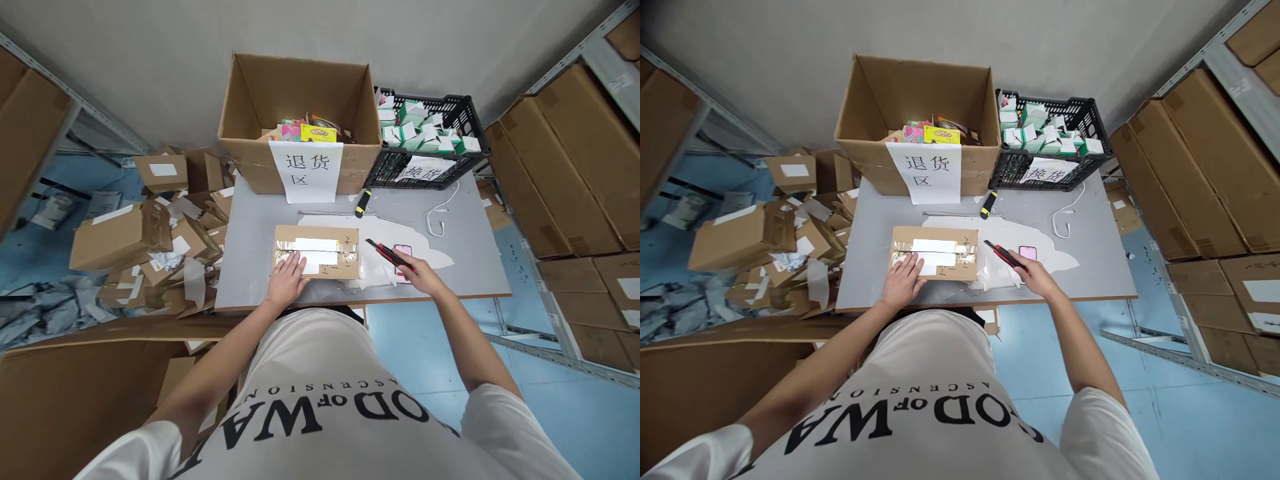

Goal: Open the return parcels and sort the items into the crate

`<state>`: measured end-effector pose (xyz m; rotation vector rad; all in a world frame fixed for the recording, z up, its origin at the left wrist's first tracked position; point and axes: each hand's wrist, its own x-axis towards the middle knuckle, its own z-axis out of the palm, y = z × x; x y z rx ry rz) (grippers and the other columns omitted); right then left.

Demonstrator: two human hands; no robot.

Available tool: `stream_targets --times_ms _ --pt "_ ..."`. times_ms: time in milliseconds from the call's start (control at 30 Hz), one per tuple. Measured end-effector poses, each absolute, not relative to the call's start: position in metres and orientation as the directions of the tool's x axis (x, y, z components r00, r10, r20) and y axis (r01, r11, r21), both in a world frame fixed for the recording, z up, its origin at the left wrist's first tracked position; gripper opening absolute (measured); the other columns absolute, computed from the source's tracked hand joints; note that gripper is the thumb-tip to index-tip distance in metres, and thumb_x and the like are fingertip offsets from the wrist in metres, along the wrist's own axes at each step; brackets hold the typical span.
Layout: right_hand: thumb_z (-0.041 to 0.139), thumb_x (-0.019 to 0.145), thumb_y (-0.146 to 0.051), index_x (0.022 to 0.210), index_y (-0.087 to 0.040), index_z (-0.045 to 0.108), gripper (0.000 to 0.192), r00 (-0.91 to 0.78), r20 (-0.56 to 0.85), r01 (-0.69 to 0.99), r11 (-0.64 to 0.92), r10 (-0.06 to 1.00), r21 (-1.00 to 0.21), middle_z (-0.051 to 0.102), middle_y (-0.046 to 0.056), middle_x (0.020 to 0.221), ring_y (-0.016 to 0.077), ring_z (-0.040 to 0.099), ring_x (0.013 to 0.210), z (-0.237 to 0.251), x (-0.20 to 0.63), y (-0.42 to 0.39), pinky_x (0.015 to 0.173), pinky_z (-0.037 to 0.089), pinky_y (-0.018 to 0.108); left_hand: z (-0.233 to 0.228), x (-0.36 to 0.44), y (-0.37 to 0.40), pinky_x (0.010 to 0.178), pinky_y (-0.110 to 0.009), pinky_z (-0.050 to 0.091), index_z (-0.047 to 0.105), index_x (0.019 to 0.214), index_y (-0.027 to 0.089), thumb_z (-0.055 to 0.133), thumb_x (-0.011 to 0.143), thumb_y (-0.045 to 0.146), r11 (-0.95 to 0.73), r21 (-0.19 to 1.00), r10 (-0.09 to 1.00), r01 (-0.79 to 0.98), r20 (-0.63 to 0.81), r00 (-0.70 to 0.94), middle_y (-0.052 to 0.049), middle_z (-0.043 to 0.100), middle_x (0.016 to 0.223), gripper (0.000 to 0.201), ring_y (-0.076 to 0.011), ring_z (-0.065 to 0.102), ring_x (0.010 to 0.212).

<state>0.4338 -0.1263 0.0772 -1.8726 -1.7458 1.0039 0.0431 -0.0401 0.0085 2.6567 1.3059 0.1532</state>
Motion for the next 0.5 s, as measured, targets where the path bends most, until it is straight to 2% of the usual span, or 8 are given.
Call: stream_targets --times_ms 100,233,333,500 --pt "0.051 0.086 -0.044 0.144 -0.022 0.034 0.065 0.127 -0.331 0.338 -0.355 0.935 -0.872 0.065 0.004 0.083 0.0097 0.048 0.048 0.048 0.415 -0.134 0.044 0.04 0.024 0.01 0.044 -0.042 0.111 -0.045 0.025 0.038 0.142 0.014 0.037 0.092 0.041 -0.596 0.196 0.796 0.779 0.011 0.606 -0.015 0.035 0.148 0.057 -0.0276 0.029 0.139" --pt "0.06 0.079 -0.047 0.145 -0.027 0.03 0.076 0.196 -0.407 -0.019 -0.412 0.892 -0.911 0.064 0.008 0.102 0.0066 0.045 0.047 0.026 0.389 -0.138 0.037 0.033 0.021 0.013 0.045 -0.043 0.112 -0.045 0.022 0.036 0.143 0.014 0.034 0.092 0.041 -0.595 0.185 0.796 0.782 -0.001 0.606 -0.015 0.031 0.149 0.058 -0.0271 0.025 0.14" --pt "0.063 0.077 -0.047 0.145 -0.029 0.03 0.078 0.207 -0.428 -0.143 -0.405 0.88 -0.903 0.063 0.01 0.109 0.0061 0.046 0.048 0.022 0.378 -0.138 0.037 0.032 0.02 0.015 0.045 -0.043 0.113 -0.045 0.02 0.034 0.144 0.013 0.034 0.092 0.041 -0.594 0.189 0.795 0.782 -0.012 0.606 -0.015 0.029 0.151 0.059 -0.0267 0.022 0.142" --pt "0.065 0.076 -0.046 0.143 -0.029 0.033 0.077 0.197 -0.437 -0.209 -0.398 0.878 -0.893 0.064 0.009 0.108 0.0058 0.046 0.048 0.022 0.371 -0.138 0.037 0.031 0.02 0.021 0.044 -0.044 0.112 -0.046 0.023 0.032 0.144 0.012 0.035 0.091 0.042 -0.586 0.209 0.799 0.783 -0.01 0.601 -0.017 0.02 0.153 0.061 -0.0278 0.017 0.143"
